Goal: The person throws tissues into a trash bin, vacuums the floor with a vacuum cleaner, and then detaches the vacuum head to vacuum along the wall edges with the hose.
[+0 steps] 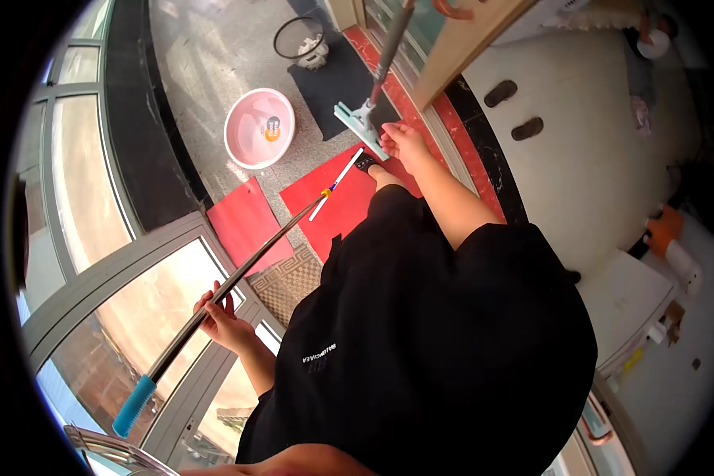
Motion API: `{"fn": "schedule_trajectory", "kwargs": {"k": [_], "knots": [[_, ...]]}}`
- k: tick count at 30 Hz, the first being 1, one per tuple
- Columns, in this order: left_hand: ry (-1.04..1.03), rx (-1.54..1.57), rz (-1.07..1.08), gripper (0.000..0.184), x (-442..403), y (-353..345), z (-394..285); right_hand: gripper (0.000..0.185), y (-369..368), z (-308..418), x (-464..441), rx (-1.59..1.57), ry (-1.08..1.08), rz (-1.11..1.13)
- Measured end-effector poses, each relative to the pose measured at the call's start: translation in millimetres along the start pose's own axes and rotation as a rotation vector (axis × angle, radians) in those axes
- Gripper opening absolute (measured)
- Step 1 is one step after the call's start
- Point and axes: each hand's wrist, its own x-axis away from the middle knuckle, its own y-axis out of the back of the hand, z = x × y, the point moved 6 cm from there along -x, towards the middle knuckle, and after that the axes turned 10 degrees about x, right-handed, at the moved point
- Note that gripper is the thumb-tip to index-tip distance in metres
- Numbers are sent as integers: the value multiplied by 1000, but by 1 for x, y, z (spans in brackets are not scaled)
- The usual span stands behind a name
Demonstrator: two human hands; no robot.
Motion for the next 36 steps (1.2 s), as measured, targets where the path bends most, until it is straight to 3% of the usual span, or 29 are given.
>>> {"fn": "schedule_trajectory", "kwargs": {"k": [9, 11, 13, 14, 15, 16, 17, 18, 19, 20, 21, 24, 30, 32, 33, 34, 35, 36], "knots": [[72, 64, 279, 24, 44, -54, -28, 34, 134, 17, 187, -178, 132, -2], [82, 45, 327, 26, 61, -82, -33, 25, 169, 28, 213, -77, 190, -100], [52, 72, 538, 26, 86, -120, -39, 25, 261, -14, 224, 338, 277, -327], [46, 65, 575, 26, 97, -140, -42, 25, 283, -32, 259, 134, 36, -493], [61, 78, 617, 27, 113, -159, -41, 24, 334, -73, 280, 323, 5, -540], [84, 106, 670, 28, 117, -171, -56, 21, 366, -118, 326, 507, -19, -725], [105, 121, 710, 29, 135, -197, -55, 35, 391, -145, 367, 906, -308, -763], [96, 118, 793, 31, 148, -223, -52, 43, 421, -208, 392, 1263, -428, -710], [110, 102, 835, 31, 167, -250, -48, 44, 414, -251, 426, 1580, -419, -470], [124, 110, 886, 31, 182, -275, -45, 44, 438, -387, 450, 876, -916, -307], [139, 116, 943, 32, 198, -302, -43, 44, 425, -414, 480, 780, -1070, -209], [158, 152, 1135, 35, 257, -374, -69, 46, 392, -390, 537, 706, -1112, -204], [85, 246, 1551, 41, 395, -488, -93, 51, 431, -283, 519, 707, -912, -327], [69, 271, 1671, 41, 434, -524, -98, 53, 456, -224, 500, 791, -774, -473], [64, 285, 1722, 41, 453, -542, -94, 55, 475, -189, 492, 935, -583, -686], [80, 303, 1769, 42, 471, -560, -91, 54, 499, -175, 481, 889, -553, -825], [99, 308, 1816, 42, 487, -579, -85, 50, 506, -118, 489, 832, -522, -792], [138, 314, 1834, 41, 505, -598, -80, 42, 528, -101, 482, 741, -423, -894]]}}
